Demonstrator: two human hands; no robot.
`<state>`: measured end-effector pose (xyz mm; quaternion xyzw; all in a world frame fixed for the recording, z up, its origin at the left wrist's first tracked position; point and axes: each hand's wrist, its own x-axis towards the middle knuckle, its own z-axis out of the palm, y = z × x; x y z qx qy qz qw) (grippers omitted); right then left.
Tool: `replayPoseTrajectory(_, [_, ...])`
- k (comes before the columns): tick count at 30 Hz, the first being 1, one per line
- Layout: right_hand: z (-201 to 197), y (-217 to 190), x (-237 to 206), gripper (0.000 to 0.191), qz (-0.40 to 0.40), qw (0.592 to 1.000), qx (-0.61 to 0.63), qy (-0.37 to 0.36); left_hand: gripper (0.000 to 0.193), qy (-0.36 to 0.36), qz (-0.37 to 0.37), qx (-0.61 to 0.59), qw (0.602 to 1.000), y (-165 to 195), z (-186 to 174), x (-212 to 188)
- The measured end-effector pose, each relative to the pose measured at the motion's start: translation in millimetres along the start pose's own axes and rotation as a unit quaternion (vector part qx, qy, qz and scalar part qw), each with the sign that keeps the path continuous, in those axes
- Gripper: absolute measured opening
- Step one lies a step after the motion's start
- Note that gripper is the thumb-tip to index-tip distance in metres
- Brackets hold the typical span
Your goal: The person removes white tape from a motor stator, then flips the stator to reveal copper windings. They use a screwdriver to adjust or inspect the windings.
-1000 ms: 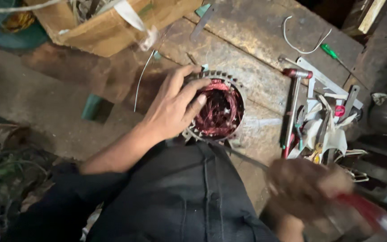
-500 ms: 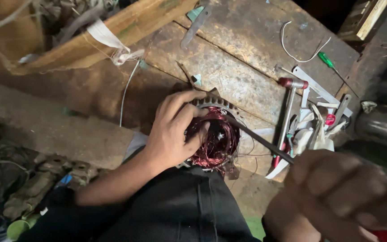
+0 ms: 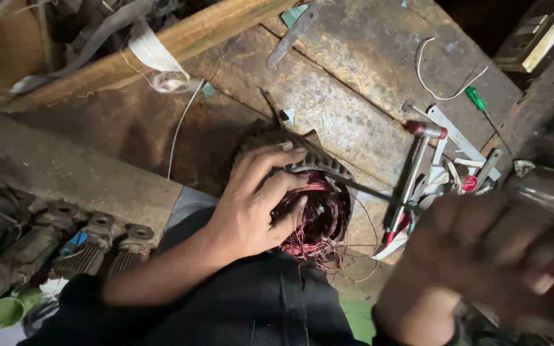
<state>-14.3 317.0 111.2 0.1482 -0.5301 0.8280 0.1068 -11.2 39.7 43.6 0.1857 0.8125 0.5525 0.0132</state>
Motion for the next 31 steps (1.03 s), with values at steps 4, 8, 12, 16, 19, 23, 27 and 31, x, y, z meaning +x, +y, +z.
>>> replayPoseTrajectory(4, [-79.1,32.9,27.9,0.027,0.110,0.962,0.187,0.164,0.030,-0.002,0.003,-0.023,1.000,-1.4,-2.1,1.1])
replayPoseTrajectory(8, [-63.2,17.6,-15.9,0.026,0.016,0.988,0.118,0.094,0.032,-0.006,-0.001,-0.019,1.000,-7.5,-2.9,7.2])
replayPoseTrajectory(12, [3.0,14.9,-47.0,0.025,-0.029,0.996,-0.081,-0.023,0.039,-0.029,-0.015,-0.021,0.999,-6.2,-3.4,7.6])
replayPoseTrajectory(16, [32.5,27.0,-41.0,0.025,-0.030,0.990,-0.122,-0.057,0.041,-0.018,-0.007,-0.033,0.999,-10.7,1.3,4.4])
replayPoseTrajectory(19, [10.5,23.7,-34.4,0.024,-0.029,0.997,-0.074,-0.026,0.037,-0.007,-0.005,-0.018,1.000,-10.0,0.8,2.7])
replayPoseTrajectory(23, [-59.9,35.1,-4.4,0.024,-0.019,0.996,0.086,0.023,0.034,-0.007,0.003,-0.029,1.000,-12.2,1.2,2.7])
replayPoseTrajectory(27, [-95.8,49.4,8.7,0.029,-0.018,0.996,0.045,0.073,0.033,-0.008,-0.001,-0.026,1.000,-10.0,1.1,0.2])
replayPoseTrajectory(31, [-54.8,102.8,-38.3,0.037,-0.094,0.993,0.060,0.023,0.037,-0.013,-0.001,-0.026,1.000,-10.0,-1.6,3.1])
